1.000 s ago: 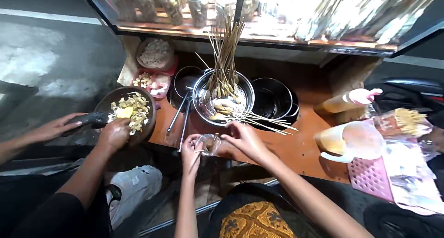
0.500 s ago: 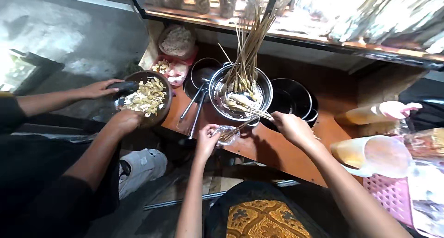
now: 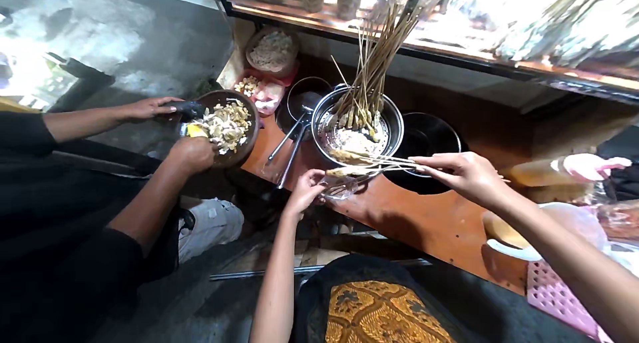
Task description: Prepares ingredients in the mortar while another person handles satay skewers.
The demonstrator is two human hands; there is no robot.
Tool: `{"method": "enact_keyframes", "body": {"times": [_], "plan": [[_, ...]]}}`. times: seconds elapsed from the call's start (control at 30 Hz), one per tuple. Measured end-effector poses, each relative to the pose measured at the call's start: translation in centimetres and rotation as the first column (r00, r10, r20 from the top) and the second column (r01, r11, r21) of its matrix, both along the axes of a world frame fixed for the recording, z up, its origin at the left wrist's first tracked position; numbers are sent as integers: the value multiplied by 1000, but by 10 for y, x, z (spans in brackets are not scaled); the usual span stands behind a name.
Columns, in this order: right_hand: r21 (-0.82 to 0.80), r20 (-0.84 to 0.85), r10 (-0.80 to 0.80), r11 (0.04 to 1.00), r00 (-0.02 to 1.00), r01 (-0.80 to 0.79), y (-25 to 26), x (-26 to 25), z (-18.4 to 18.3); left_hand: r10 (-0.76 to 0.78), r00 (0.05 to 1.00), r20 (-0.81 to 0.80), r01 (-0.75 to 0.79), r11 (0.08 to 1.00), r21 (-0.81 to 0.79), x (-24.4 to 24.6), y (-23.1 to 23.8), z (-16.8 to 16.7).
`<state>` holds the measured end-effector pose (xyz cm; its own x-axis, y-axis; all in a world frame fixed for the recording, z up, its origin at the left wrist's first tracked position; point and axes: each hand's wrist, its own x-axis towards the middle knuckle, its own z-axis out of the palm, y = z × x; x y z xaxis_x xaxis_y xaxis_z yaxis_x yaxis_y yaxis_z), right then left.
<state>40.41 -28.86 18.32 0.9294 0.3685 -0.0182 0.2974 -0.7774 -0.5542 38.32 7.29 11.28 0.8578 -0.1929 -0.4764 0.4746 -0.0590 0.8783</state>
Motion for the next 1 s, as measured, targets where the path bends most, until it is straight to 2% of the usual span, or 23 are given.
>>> {"method": "enact_keyframes", "body": {"times": [0.17, 0.3, 0.43, 0.6, 0.73, 0.87, 1.0], "plan": [[-38, 133, 131, 991, 982, -127, -10, -5, -3, 132, 991, -38, -135, 988, -74, 0, 5, -3], [-114, 242, 218, 974, 945, -196, -9, -9, 4, 176, 981, -83, -181, 982, -56, 1, 1, 2], [-253, 331, 296, 943, 896, -218, -3, -11, 17, 208, 976, -65, -212, 976, -56, 1, -8, 4], [-345, 397, 367, 909, 841, -234, 3, -16, 25, 214, 977, 8, -214, 977, 15, 1, -18, 4], [-356, 387, 305, 920, 870, -163, 17, -29, 30, 292, 954, 61, -295, 954, 48, 2, -28, 10], [-283, 374, 189, 955, 908, -83, 24, -43, 24, 389, 911, 139, -403, 910, 96, 1, -41, 11], [-275, 394, 124, 961, 911, -11, 31, -59, 13, 390, 903, 178, -418, 894, 162, 3, -47, 6]]}}
